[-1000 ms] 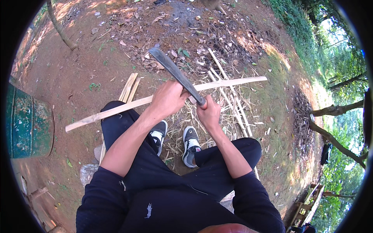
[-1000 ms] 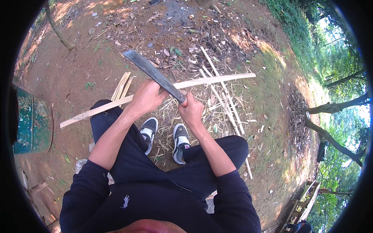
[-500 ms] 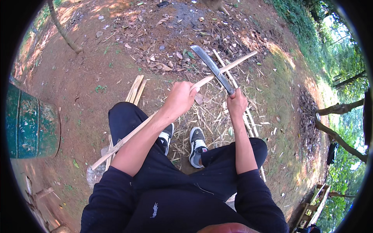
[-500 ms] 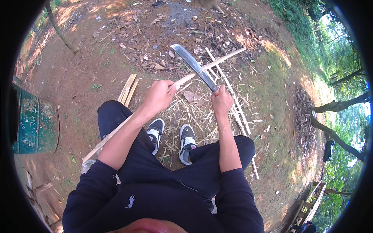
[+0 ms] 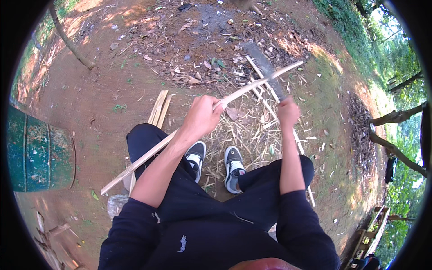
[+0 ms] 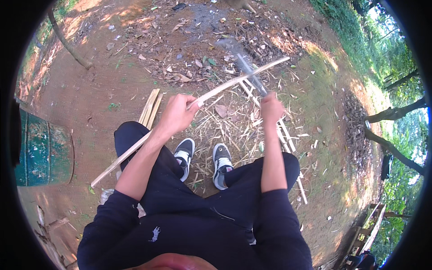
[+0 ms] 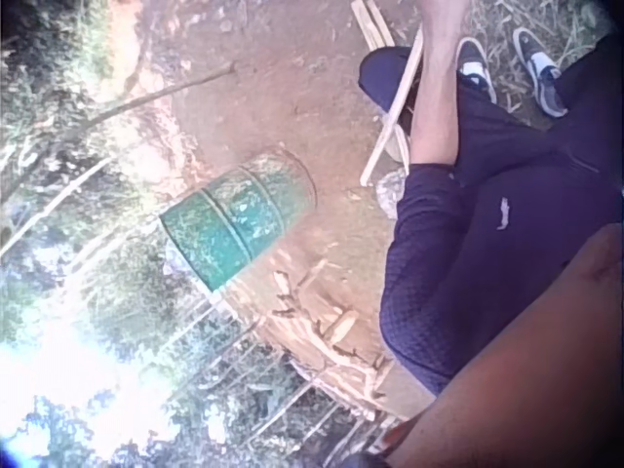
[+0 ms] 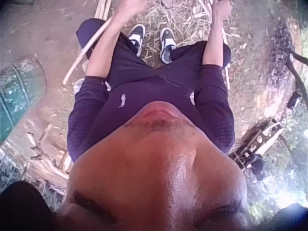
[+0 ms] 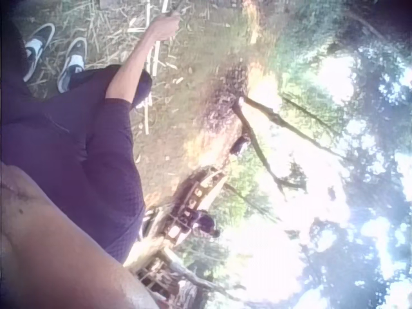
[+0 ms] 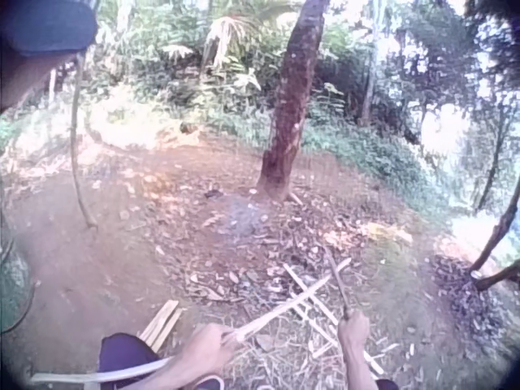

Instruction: The person uses a machete to shave thin layers off a long, thin wood strip by hand, smoothing its surface over its entire length while sitting outdoors.

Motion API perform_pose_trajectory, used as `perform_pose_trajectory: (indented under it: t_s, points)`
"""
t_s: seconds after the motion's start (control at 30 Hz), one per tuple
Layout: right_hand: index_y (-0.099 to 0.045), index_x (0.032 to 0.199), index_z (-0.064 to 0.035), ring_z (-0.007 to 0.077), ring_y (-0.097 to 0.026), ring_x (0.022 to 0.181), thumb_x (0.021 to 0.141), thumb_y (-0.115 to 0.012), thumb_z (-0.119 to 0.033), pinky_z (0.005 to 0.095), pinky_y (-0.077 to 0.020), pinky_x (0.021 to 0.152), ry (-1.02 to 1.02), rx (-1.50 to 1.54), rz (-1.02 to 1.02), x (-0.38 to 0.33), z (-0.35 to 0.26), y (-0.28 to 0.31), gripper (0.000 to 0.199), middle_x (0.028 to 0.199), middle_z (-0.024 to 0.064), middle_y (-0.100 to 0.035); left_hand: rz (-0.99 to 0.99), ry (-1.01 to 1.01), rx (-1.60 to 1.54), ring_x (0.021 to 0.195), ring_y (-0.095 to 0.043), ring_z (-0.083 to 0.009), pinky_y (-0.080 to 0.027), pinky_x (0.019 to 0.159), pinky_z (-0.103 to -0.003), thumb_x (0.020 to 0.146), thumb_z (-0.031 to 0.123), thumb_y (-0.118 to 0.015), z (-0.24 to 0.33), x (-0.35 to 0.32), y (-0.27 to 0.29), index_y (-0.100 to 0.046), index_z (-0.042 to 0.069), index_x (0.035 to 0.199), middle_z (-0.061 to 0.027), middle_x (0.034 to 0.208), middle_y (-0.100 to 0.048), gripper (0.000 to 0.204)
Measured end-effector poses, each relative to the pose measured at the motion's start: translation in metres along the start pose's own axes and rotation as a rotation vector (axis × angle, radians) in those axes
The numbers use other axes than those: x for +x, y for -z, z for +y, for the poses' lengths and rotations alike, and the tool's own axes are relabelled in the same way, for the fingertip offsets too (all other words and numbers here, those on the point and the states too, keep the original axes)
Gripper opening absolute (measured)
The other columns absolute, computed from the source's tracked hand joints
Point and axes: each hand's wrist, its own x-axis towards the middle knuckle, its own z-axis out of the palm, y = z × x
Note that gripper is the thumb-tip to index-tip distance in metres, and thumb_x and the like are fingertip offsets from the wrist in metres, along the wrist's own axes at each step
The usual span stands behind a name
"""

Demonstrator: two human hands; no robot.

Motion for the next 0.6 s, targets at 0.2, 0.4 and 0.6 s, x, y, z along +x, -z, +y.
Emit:
perform_pose_trajectory:
  t_s: [0.2,0.4,0.6]
  points:
    - [-0.056,0.087,-0.001,0.0224,-0.06,0.052,0.085,-0.058,-0.005,0.0384,-0.0492,0.047,-1.118,0.591,0.049,0.027,0.056,0.009,0.005,0.072,0.013,-0.06,0.018,0.113,0.012,0.069,-0.067,-0.0252,-0.048,0.065,-0.038,0.089,0.017,-0.066,-0.02,0.006,0.018,-0.072,-0.001,0.101,-0.0188,0.074,-0.068,0.023]
    - [-0.059,0.103,-0.0008,0.0039,-0.029,0.045,0.092,-0.068,-0.034,0.0225,-0.0271,0.042,-1.085,1.484,-0.504,0.002,-0.046,0.034,0.036,0.056,-0.0078,-0.031,-0.135,0.181,-0.102,0.059,-0.055,-0.011,-0.045,0.059,-0.03,0.098,0.015,-0.053,-0.003,0.019,0.011,-0.07,-0.004,0.098,-0.0086,0.073,-0.068,0.025]
    - [-0.059,0.113,0.0023,0.0058,-0.031,0.044,0.097,-0.062,-0.037,0.0244,-0.0307,0.045,-0.896,1.67,-0.535,-0.033,-0.107,0.041,0.043,0.054,-0.0079,-0.031,-0.144,0.212,-0.4,0.063,-0.056,-0.009,-0.047,0.058,-0.025,0.1,0.009,-0.048,-0.011,0.022,-0.003,-0.06,-0.007,0.117,-0.0084,0.089,-0.071,0.026]
